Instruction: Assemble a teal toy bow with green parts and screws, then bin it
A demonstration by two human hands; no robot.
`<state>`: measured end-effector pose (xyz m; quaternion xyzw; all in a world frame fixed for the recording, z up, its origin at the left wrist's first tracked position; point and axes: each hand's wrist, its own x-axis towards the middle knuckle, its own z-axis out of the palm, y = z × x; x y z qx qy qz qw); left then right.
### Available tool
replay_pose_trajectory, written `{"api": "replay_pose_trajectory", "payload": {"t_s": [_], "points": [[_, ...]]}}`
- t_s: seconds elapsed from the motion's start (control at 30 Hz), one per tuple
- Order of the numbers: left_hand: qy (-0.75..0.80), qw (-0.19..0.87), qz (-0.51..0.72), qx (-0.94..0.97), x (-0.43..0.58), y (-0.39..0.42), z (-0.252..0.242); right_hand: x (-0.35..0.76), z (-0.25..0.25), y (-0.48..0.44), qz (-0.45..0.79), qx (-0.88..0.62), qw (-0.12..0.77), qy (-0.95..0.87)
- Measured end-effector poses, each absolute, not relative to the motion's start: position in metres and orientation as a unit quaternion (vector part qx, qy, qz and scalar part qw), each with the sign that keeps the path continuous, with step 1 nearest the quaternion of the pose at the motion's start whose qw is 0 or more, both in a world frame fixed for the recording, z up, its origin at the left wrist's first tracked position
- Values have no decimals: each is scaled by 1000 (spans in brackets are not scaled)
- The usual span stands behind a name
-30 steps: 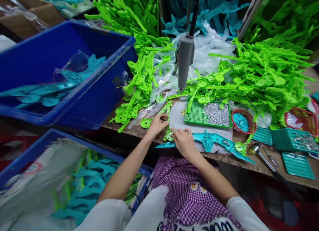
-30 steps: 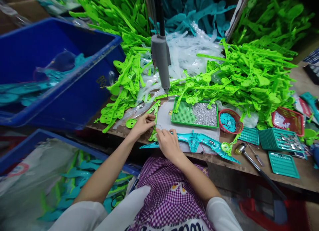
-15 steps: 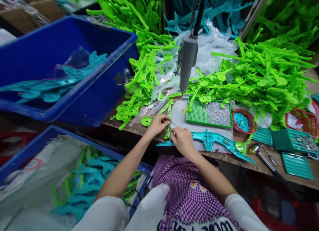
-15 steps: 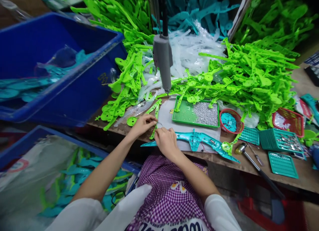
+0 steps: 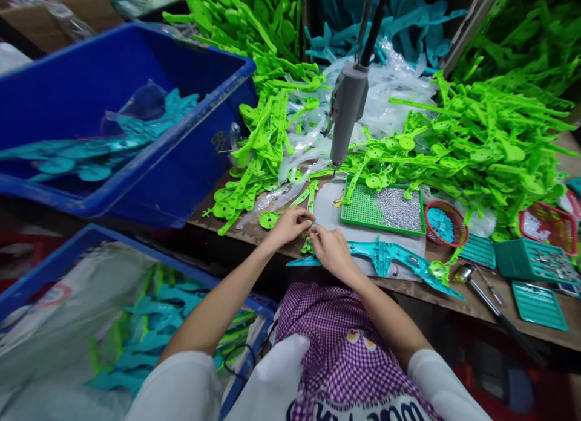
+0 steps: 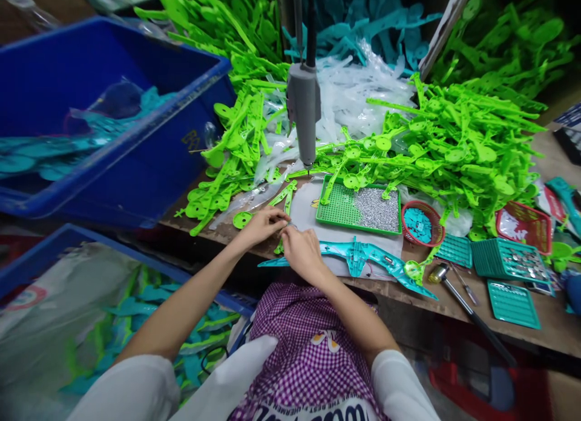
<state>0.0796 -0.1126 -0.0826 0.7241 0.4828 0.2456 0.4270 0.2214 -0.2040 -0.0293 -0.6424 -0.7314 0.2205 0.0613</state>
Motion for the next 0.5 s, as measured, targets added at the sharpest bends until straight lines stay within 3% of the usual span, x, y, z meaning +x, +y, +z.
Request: {"api": "replay_pose_trajectory", "payload": {"t_s": [0.17,0.5], "points": [[479,420,238,733,79,-113,-83,213,-32,-212,145,-605,-13,-783],[462,415,223,752,77,-111,-85,220,-27,-220,151,-595,-90,-784]]}}
